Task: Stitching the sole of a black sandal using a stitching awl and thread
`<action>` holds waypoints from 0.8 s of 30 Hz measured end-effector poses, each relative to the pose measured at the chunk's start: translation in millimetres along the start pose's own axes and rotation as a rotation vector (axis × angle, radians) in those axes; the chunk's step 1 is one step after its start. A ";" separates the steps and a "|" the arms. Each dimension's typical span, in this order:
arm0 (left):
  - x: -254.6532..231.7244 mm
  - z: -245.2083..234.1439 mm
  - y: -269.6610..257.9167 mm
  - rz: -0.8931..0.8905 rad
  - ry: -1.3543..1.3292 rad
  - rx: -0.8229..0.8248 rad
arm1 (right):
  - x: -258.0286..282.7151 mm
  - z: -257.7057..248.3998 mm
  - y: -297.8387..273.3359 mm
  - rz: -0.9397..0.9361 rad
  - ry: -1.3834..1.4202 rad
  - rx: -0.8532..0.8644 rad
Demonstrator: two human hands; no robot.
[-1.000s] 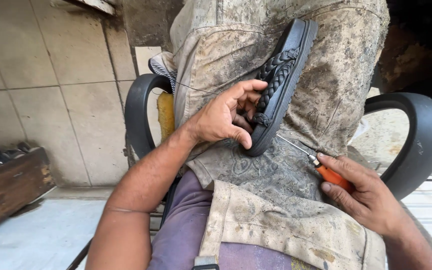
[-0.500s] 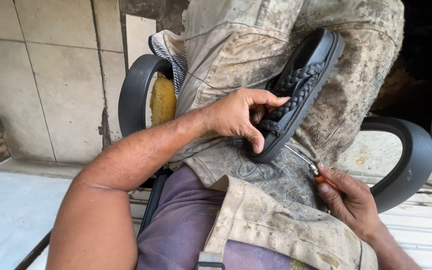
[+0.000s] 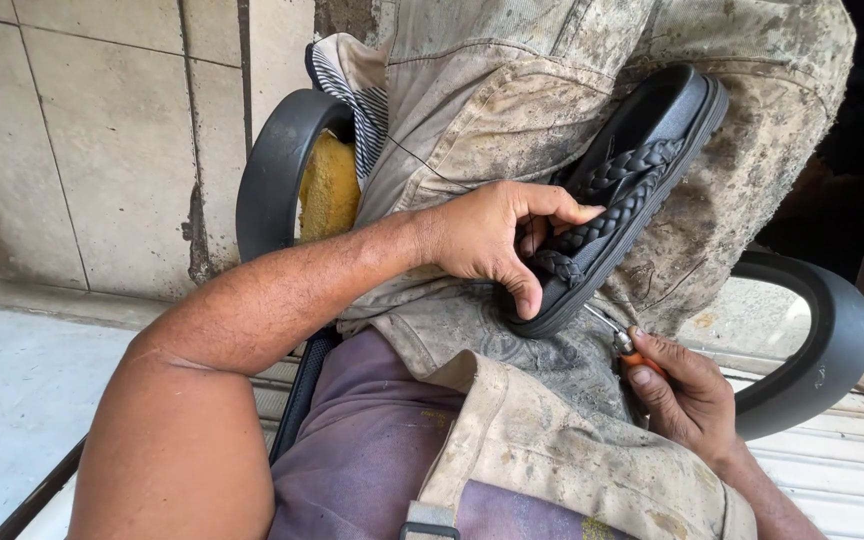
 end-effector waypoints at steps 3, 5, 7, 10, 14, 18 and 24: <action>4.0 3.1 0.8 0.024 -0.101 0.013 | -3.9 -1.4 2.2 -0.028 -0.032 0.005; 2.4 2.5 -0.1 0.028 -0.098 0.010 | -0.1 -0.6 4.5 -0.027 -0.035 0.002; 0.1 -0.6 0.0 0.031 -0.088 0.004 | 1.1 -2.0 9.1 -0.034 -0.038 -0.001; 1.3 -0.4 0.0 -0.008 -0.001 0.013 | 6.5 -1.9 12.0 -0.067 -0.062 0.015; -1.6 0.5 0.0 0.013 -0.011 0.013 | 16.2 -0.5 16.2 -0.109 -0.130 0.055; -2.0 -0.9 -0.4 -0.008 0.042 0.011 | 9.6 0.1 18.2 -0.078 -0.117 0.073; 0.1 -0.4 0.7 0.039 0.002 0.014 | 16.8 1.9 25.1 -0.057 -0.120 0.076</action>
Point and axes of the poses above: each hand's wrist, its own y-axis towards the middle knuckle, its own z-axis out of the palm, x = y × z, the point moved 9 cm from there along y, towards the middle knuckle, and after that the axes turned 11 degrees about x, right-handed, at the moved point
